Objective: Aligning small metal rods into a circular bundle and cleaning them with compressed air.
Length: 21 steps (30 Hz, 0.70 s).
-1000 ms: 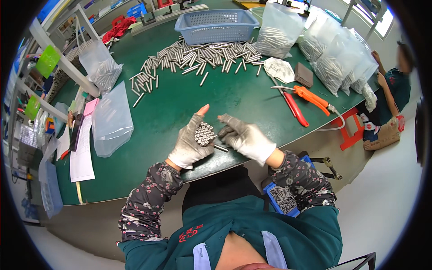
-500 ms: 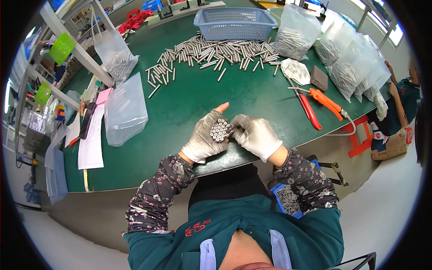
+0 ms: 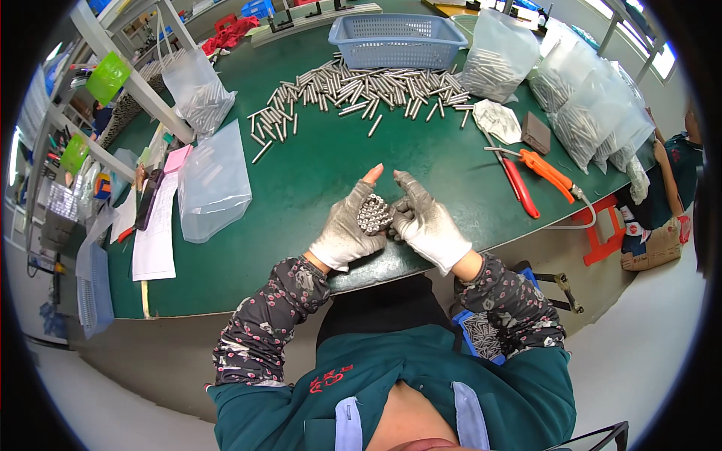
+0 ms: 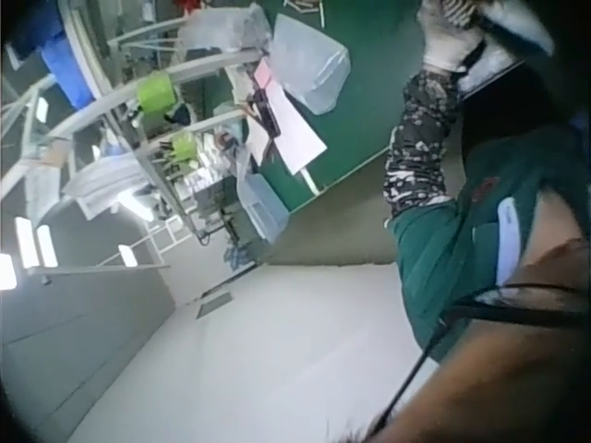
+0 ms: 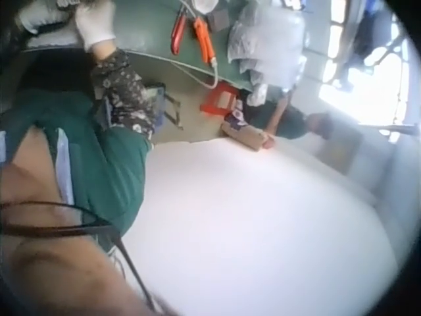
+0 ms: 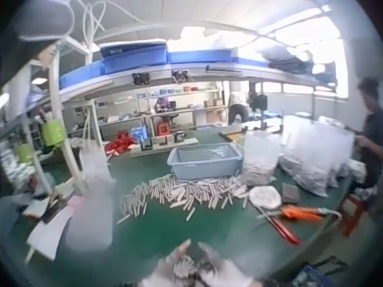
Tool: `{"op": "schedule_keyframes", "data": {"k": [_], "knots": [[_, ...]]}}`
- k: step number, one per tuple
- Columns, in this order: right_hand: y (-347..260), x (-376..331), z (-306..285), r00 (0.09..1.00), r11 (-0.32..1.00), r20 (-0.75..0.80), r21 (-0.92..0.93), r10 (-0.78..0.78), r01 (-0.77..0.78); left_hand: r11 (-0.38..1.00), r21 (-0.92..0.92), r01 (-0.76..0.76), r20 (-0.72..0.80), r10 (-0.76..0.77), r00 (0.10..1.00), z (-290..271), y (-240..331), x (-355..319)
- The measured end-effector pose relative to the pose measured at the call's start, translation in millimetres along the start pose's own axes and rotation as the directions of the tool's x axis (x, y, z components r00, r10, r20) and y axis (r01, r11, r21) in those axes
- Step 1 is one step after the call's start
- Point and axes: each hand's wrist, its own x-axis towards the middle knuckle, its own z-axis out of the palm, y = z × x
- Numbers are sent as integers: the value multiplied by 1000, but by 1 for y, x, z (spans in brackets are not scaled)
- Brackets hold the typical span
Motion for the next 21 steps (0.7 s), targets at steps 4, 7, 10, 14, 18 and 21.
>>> {"op": "schedule_keyframes", "data": {"k": [4,7,10,14,18,21], "knots": [[-13,-5,-33,999,997,-38,-81,-5,2,1000,12,-6,39,5,999,2,4,5],[-10,6,-89,918,862,-304,-502,-255,73,997,79,23,-23,-22,999,3,5,5],[-15,24,-164,793,515,-448,-833,-413,-202,999,22,22,-51,-21,998,2,2,-3],[5,43,-238,743,340,-667,-713,-58,-613,999,-16,34,-30,-34,999,2,-1,-7],[12,63,-231,637,339,-753,-563,168,-754,1000,-6,31,-28,-31,999,2,-1,-11],[30,84,-231,625,241,-758,-581,187,-777,993,-43,114,-7,-114,993,1,-1,-12]]}}
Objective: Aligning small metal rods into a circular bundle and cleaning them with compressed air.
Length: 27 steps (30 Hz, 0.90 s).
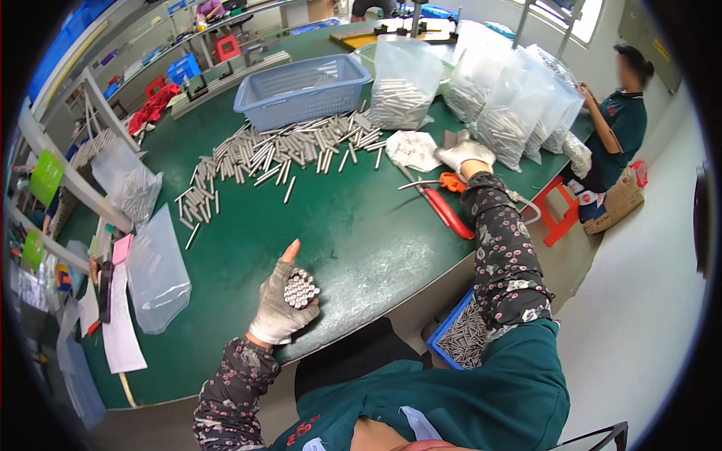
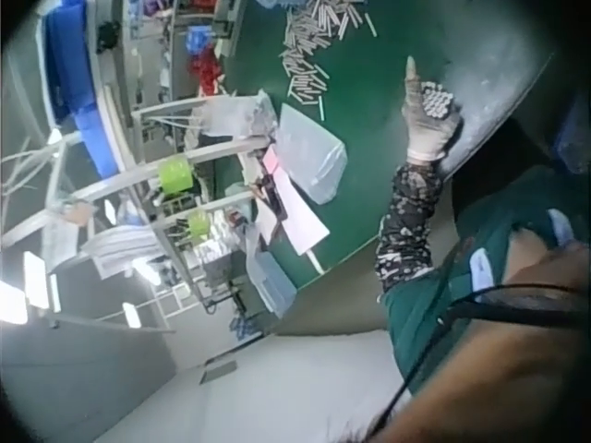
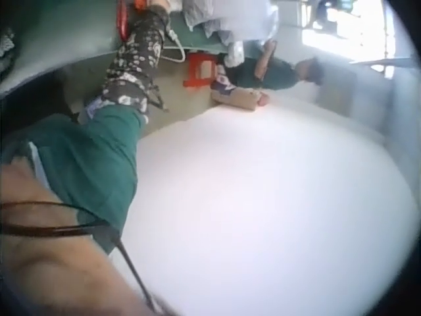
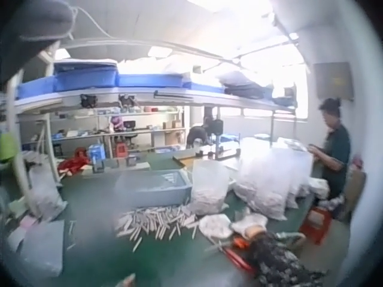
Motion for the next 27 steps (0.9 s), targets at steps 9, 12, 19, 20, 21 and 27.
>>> {"op": "schedule_keyframes", "data": {"k": [9,12,19,20,21,27], "knots": [[-47,-146,-38,414,72,-397,646,-819,760,995,75,-71,39,68,997,-2,11,10],[-54,-213,-38,122,-81,-398,457,-909,886,956,171,-240,23,239,971,-2,9,11],[-71,-215,-31,125,-69,-448,392,-885,918,978,-154,-142,91,157,983,-2,-6,11],[-69,-231,-31,132,-50,-455,366,-881,929,961,110,-254,58,249,967,-4,4,9],[-70,-234,-22,210,21,-393,433,-895,901,961,105,-256,64,250,966,-2,5,8],[-56,-173,3,543,525,-315,147,-779,838,992,39,-119,64,116,991,1,4,13]]}}
